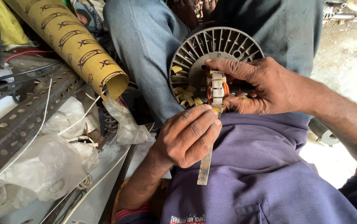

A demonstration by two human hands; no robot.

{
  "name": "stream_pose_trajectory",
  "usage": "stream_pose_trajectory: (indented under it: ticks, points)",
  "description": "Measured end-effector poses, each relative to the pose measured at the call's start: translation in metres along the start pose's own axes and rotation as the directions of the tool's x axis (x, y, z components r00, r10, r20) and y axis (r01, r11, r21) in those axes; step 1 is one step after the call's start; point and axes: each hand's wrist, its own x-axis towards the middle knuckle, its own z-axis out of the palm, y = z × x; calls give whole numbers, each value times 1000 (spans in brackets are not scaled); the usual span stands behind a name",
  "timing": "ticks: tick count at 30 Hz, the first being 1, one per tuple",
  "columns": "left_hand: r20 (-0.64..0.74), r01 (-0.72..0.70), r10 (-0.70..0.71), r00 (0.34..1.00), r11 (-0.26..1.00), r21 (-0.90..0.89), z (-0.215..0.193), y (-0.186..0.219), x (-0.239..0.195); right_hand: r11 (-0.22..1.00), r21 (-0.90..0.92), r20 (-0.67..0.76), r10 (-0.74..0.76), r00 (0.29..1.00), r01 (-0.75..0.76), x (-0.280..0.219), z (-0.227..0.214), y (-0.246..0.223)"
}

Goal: The person manipulates a fan motor stator by hand while sitting on the floor, using a small tool and scissors to adjust and trim insulation paper within the copper windings.

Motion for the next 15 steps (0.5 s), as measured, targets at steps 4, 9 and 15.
stream_pose_trajectory:
  ticks: [4,9,15]
  points:
    - [1,18,-18,1000,1000,-19,0,0,-4,1000,11,6,-3,1000,2,1,0,1]
    - [29,12,-12,1000,1000,-19,1,-2,-1,1000,-9,-10,-15,1000,15,0,0,0]
    - [90,36,-35,995,999,-10,-9,-3,13,999,26,7,-26,1000,26,2,3,2]
